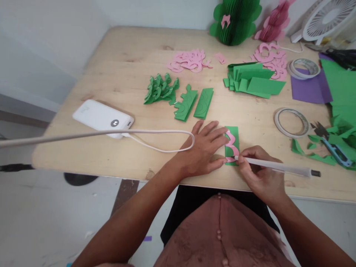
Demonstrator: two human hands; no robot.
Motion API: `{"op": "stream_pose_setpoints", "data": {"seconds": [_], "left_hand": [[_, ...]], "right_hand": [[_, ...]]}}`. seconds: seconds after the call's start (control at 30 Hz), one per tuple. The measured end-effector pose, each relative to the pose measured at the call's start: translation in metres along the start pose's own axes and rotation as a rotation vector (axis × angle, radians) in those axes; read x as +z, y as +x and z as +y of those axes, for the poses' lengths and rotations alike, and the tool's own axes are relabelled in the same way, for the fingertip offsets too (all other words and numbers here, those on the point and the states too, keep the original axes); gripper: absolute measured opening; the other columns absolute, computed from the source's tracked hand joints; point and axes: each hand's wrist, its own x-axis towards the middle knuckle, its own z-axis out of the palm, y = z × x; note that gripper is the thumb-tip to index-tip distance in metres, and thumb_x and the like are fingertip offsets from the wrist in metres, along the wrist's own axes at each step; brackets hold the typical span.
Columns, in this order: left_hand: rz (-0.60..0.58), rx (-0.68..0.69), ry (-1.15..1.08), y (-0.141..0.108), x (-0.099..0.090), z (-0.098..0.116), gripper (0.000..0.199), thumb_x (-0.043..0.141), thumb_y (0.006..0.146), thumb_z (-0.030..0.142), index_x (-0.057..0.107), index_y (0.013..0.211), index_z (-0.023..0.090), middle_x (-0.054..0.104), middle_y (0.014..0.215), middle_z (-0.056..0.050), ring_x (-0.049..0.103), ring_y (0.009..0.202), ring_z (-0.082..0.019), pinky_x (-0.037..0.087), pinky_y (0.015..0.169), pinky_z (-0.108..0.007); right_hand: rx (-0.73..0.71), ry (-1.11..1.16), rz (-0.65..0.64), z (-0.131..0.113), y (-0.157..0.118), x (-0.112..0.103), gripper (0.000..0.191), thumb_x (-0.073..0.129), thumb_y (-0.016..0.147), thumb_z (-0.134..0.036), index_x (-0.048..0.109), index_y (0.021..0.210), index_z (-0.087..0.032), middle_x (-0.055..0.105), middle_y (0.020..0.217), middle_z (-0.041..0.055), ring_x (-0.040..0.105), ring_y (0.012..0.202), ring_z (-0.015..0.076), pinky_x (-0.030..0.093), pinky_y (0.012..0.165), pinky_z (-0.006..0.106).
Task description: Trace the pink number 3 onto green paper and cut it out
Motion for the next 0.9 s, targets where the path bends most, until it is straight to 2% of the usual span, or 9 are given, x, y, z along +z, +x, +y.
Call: {"op": "stream_pose_setpoints", "data": {"seconds": [0.33,0.9], "left_hand": [[0.011,0.007,-0.002,-0.0005,0.0026,-0.001,0.044,0.058,0.085,0.044,0.055,0.123,0.021,0.049,0.145,-0.007,0.031,0.14,-0.032,0.017,0.114,-0.053],[0.008,0.003,-0.002,-0.0007,0.0028,-0.0013,0.044,0.059,0.085,0.043,0.056,0.123,0.021,0.049,0.145,-0.007,0.031,0.14,-0.032,0.016,0.115,-0.053]], "right_hand": [[-0.015,-0.015,0.023,0.0014,-0.0012,-0.0002,0.011,0.058,0.085,-0.024,0.058,0.075,-0.019,0.06,0.059,-0.0034,0.051,0.047,0.0083,0.039,0.045,0.02],[0.033,-0.04,0.037,0.002,-0.0039,-0.0003,0.012,0.059,0.084,-0.025,0.058,0.073,-0.02,0.058,0.057,-0.0038,0.047,0.044,0.0085,0.037,0.044,0.021]]}}
